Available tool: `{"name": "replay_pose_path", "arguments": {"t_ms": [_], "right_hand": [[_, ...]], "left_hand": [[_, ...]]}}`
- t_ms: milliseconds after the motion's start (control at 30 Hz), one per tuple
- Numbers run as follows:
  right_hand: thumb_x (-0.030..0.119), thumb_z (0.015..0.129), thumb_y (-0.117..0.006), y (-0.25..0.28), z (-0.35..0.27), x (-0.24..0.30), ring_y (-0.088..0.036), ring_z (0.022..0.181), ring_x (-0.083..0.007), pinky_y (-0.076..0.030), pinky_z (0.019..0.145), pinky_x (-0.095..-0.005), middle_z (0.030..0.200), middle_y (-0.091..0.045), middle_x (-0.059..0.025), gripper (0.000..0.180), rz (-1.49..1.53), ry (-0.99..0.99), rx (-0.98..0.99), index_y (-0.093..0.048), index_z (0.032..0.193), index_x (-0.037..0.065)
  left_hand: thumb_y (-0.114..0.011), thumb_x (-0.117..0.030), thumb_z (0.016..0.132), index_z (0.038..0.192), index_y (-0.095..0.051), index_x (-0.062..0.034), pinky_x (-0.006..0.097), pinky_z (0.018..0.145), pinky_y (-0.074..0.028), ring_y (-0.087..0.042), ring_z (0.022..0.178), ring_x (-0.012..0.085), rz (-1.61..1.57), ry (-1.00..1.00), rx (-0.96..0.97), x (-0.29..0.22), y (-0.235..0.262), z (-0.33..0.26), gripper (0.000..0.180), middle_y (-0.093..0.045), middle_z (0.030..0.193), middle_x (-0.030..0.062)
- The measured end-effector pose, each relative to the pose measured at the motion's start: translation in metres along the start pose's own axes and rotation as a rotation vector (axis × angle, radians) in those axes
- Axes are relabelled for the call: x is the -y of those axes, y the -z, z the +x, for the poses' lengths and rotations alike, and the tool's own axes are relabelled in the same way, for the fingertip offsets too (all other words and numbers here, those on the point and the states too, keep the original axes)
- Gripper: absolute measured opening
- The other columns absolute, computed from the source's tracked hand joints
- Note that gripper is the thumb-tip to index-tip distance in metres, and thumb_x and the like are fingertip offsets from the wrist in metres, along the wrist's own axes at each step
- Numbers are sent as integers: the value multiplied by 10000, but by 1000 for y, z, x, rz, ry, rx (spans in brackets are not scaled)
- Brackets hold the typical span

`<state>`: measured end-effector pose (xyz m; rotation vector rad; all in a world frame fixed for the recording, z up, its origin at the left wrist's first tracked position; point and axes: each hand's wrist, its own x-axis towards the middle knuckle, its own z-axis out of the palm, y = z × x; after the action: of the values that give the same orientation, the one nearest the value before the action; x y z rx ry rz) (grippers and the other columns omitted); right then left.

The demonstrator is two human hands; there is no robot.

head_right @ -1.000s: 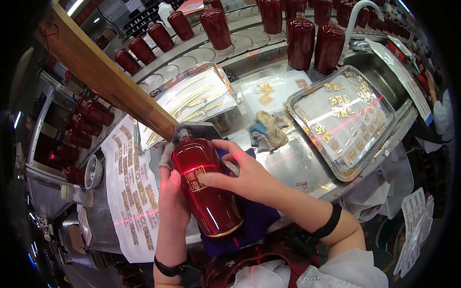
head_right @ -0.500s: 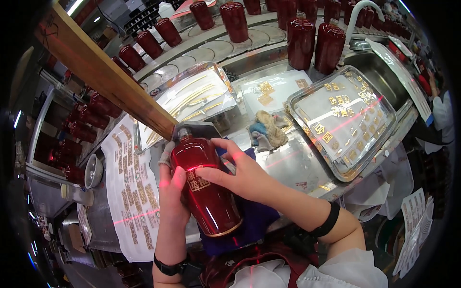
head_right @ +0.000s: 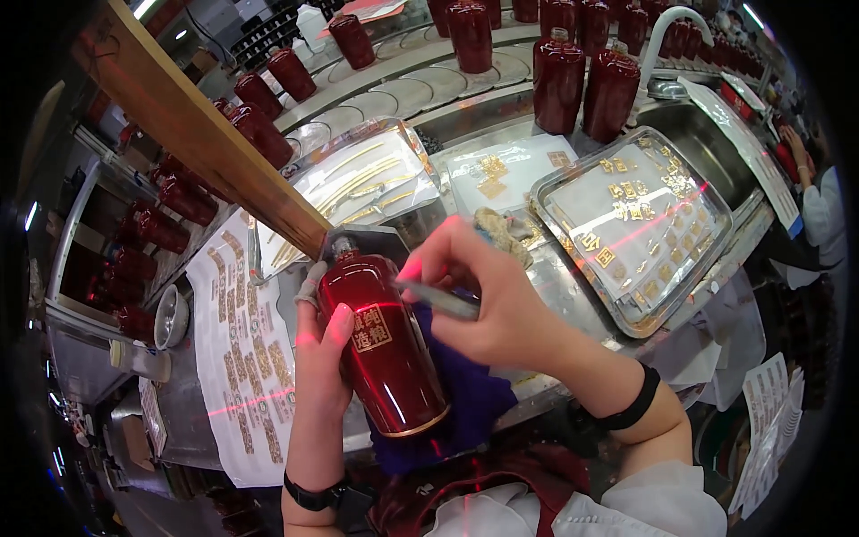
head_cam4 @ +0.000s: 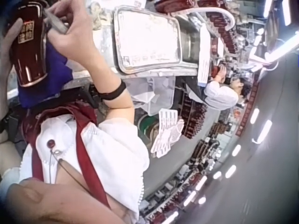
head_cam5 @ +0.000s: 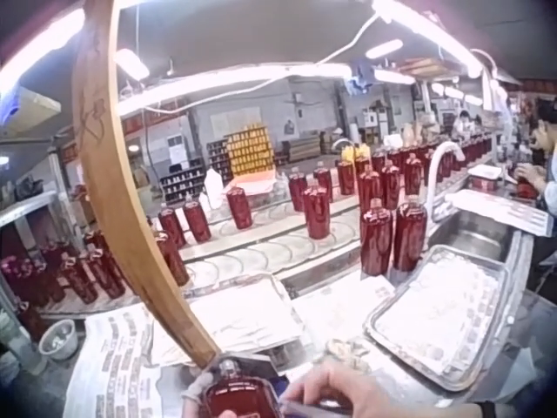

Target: Applying decorative labels and gold stickers to red ceramic liquor bottles on a production line.

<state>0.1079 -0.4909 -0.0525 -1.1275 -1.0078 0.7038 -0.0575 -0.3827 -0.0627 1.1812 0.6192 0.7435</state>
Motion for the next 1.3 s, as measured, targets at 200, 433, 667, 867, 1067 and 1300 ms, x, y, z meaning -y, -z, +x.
{"name": "replay_pose_path", "arguments": {"t_ms": [200,433,667,867,1067,1300], "right_hand": [[-10,674,-725,-14,9,16,-621,795,-253,-502,685,-337,861,-637,-72,167,-528,660,262,-610,790,25],[23,699,-703,-17,-15,10,-616,742,-242,-497,614,-319,845,-633,-67,123,-587,747,281,-649,808,40],[102,774,-692,-10,3,1,-636,785,-149,-489,704,-279,878,-661,-104,212,-372,85,-86,-639,964,24],[84,778,-674,-25,9,9,-653,777,-257,-502,711,-311,877,-652,-123,206,-465,264,96,-633,971,24],[64,744,-681,-31,17,12,-617,866,-324,-500,739,-373,915,-638,-133,226,-514,388,217,-617,959,37],[8,652,-647,-28,33,18,-578,763,-247,-475,661,-346,850,-588,-55,248,-774,751,379,-621,891,67]], "left_hand": [[-578,-58,872,1403,-246,-25,324,972,-407,-477,1153,204,18,-34,10,1,-3,1,628,-444,1299,138],[-577,-135,897,1410,-241,-36,330,974,-413,-477,1163,202,40,-38,5,3,1,-1,621,-442,1308,134],[-607,-210,874,1430,-164,-33,336,951,-427,-502,1130,209,-40,-44,111,9,2,-8,733,-470,1274,136],[-693,-164,790,1354,-224,-24,342,915,-452,-529,1086,215,21,2,125,7,12,-14,747,-498,1213,140],[-675,-153,809,1428,-102,-51,354,967,-409,-478,1155,216,-61,51,211,11,19,-14,849,-431,1294,138],[-553,-299,896,1465,39,-89,390,1041,-337,-387,1271,254,-185,27,285,7,16,-14,847,-330,1406,140]]}}
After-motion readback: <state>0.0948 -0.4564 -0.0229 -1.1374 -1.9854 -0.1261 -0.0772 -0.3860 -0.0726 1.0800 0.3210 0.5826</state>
